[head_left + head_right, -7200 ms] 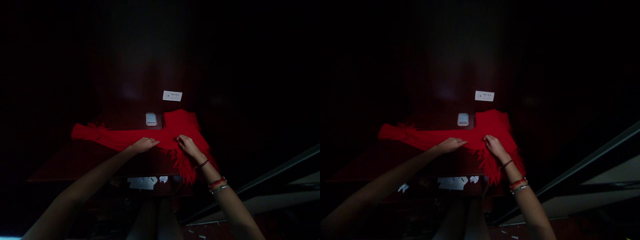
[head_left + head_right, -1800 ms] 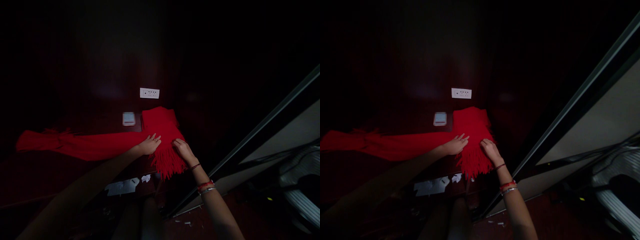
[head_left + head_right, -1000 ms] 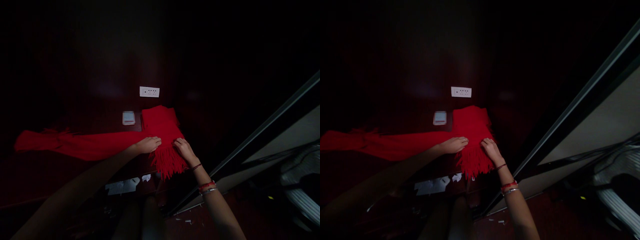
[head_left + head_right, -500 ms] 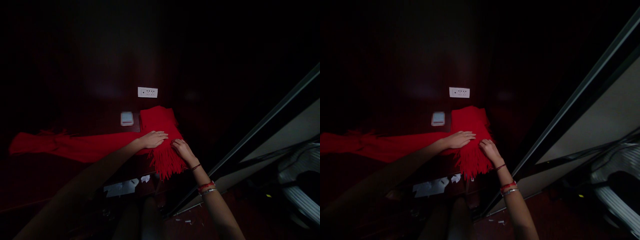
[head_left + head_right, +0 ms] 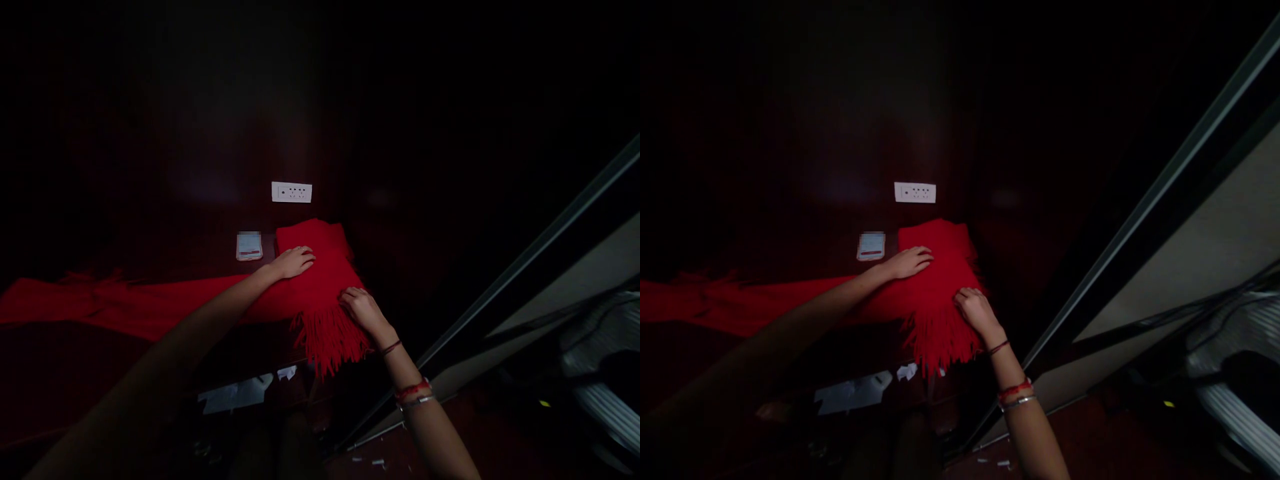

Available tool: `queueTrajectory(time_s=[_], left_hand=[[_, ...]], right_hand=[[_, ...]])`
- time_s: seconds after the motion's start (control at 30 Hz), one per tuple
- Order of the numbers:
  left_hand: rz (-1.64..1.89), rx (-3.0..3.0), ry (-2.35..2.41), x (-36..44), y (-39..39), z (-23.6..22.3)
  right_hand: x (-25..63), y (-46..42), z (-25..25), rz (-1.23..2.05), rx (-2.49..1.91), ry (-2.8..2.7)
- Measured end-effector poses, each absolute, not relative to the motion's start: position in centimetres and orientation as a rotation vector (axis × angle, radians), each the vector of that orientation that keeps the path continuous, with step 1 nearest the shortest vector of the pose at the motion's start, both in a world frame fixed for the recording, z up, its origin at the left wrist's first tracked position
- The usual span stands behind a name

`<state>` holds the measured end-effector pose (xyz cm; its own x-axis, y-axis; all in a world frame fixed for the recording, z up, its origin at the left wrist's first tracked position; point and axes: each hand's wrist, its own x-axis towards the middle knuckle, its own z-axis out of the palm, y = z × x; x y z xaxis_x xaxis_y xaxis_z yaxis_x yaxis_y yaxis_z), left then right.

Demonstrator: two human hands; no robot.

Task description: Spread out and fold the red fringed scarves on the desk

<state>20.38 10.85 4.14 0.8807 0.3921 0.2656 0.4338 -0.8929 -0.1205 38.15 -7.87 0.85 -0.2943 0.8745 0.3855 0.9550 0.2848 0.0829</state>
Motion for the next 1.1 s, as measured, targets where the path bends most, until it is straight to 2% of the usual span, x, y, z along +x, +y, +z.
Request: queueTrajectory(time_s=[0.43,0.6,0.7,0.8,0.93,1.03,1.1], left_hand=[[-0.307,-2.687,-0.802,23.2,10.5,5.2],[-0.416,-2.879,-0.429,26.1,8.7,5.4],[-0.185,-3.017,-0.292,27.8,9.0,4.6],[-0.043,-3.035,-0.53,28.5,10.3,3.6],[-0.293,-2.851,-0.679,28.3,10.8,3.4],[-0.465,-2.791,-0.483,27.9,9.6,3.5],[-0.45,-2.862,-0.288,27.4,8.8,3.2]], right_hand=[[38.1,-7.8,0.7,-0.38,-1.713,-2.248],[37.8,-7.8,1.1,-0.37,-1.696,-2.238],[38.0,-8.0,0.7,-0.324,-1.691,-2.184],[38.2,-8.2,0.0,-0.275,-1.68,-2.157],[38.3,-8.2,-0.1,-0.277,-1.685,-2.14],[38.2,-8.1,0.5,-0.244,-1.69,-2.145],[38.2,-7.9,1.1,-0.212,-1.679,-2.173]])
